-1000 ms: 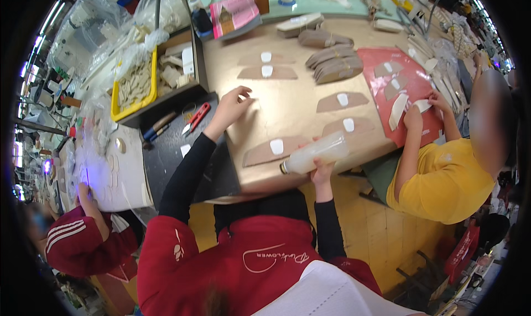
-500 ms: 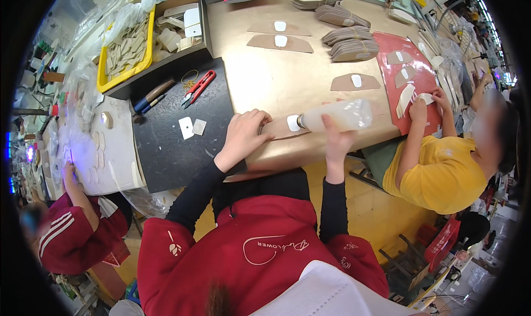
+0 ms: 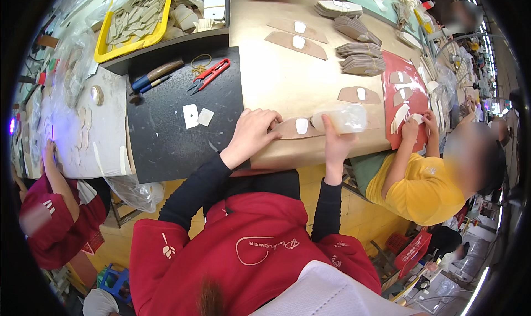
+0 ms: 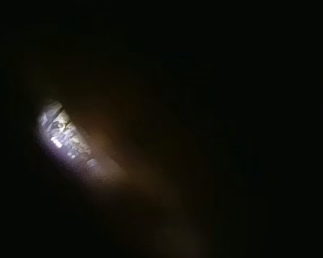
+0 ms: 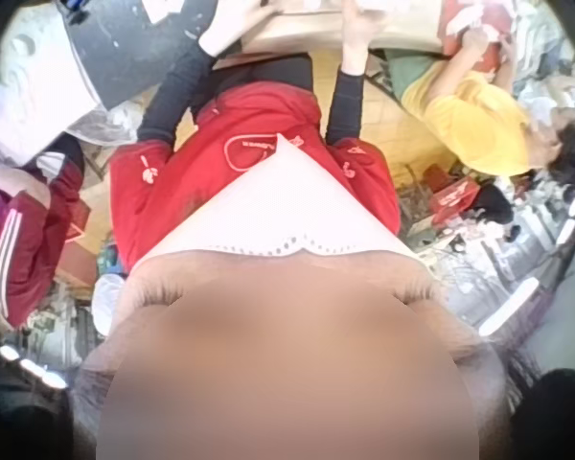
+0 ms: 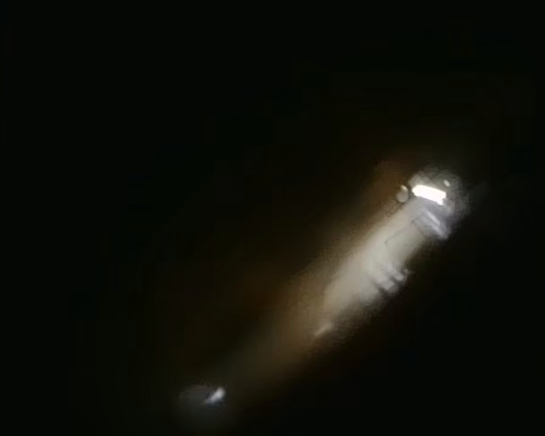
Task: The person sits on the floor in a workshop and applies glue from a squeeze bottle onto small white fabric pieces laid on a larger fabric sheet. The person then places the glued pieces onto the sheet and smooths them down.
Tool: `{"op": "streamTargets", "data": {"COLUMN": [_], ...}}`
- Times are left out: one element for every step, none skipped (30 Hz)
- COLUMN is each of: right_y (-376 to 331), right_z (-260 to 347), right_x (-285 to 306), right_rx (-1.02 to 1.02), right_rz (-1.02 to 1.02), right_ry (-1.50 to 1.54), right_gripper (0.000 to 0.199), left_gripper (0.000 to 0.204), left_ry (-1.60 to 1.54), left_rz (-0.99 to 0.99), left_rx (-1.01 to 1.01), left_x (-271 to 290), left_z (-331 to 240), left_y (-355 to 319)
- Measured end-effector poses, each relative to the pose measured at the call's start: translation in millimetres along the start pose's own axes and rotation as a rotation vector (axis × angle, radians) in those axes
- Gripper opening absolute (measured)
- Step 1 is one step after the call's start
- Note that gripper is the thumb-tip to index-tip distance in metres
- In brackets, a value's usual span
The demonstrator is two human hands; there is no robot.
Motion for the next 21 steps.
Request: {"op": "streamTargets", "data": {"right_y": [2,3,3,1,0,-2,-4,-7,-9,-11,-12,-12,-13,-14,-12,-11,-8,-5,-2,1,6], "right_z": [0,-8,-15,-23,-31,-36,-40,-45,-46,-49,-50,-47,-45,-45,-35,-28,-18,-8,2,13,22], "right_x": [10,23,34,46,57,68,78,88,97,105,110,114,117,119,117,114,109,102,92,79,65], "right_rx": [0.029,-0.022,-0.073,-0.136,-0.195,-0.219,-0.258,-0.295,-0.298,-0.305,-0.315,-0.286,-0.281,-0.307,-0.248,-0.216,-0.170,-0.122,-0.065,-0.004,0.040], "right_rz": [-0.041,-0.106,-0.146,-0.209,-0.254,-0.289,-0.313,-0.345,-0.352,-0.383,-0.382,-0.357,-0.362,-0.398,-0.361,-0.355,-0.345,-0.329,-0.309,-0.276,-0.219], "right_ry": [0.175,0.365,0.547,0.681,0.809,0.937,0.969,1.012,1.041,1.061,1.081,1.074,1.056,1.043,0.990,0.945,0.893,0.856,0.811,0.768,0.788], "right_gripper": [0.051,0.051,0.052,0.053,0.055,0.057,0.062,0.062,0.062,0.062,0.060,0.061,0.062,0.063,0.063,0.063,0.062,0.062,0.063,0.063,0.056], "left_gripper": [0.023,0.021,0.020,0.018,0.017,0.016,0.015,0.013,0.012,0.012,0.011,0.011,0.013,0.020,0.023,0.026,0.027,0.029,0.030,0.029,0.029], "left_ry": [-0.022,-0.045,-0.075,-0.062,-0.054,-0.040,-0.148,-0.252,-0.357,-0.458,-0.559,-0.671,-0.656,-0.634,-0.555,-0.481,-0.377,-0.269,-0.155,-0.098,-0.036], "left_rz": [0.002,-0.018,-0.031,-0.040,-0.040,-0.034,-0.028,-0.013,0.003,0.015,0.027,0.033,-0.032,-0.071,-0.066,-0.085,-0.096,-0.121,-0.129,-0.169,-0.190], "left_rx": [-0.021,-0.060,-0.096,-0.127,-0.162,-0.190,-0.186,-0.173,-0.160,-0.087,-0.011,0.054,0.086,0.145,0.230,0.266,0.267,0.246,0.250,0.162,0.100], "left_x": [-1,-1,-1,-2,-2,-3,-6,-9,-11,-13,-13,-14,-5,1,6,12,15,19,20,21,20], "left_z": [-1,-3,-5,-7,-10,-13,-14,-16,-17,-13,-9,-6,2,14,30,42,48,53,57,53,49], "left_y": [0,1,1,1,1,1,2,3,4,7,10,11,18,27,35,42,44,47,49,50,49]}}
Point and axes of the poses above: each hand's wrist, its own y-axis towards the middle knuckle, its own x-axis out of the back of the hand, z = x × y, the point moved 8 cm from there along y, towards the middle knuckle, and after that the axes turned 12 degrees about -x, right-handed, at the moved point
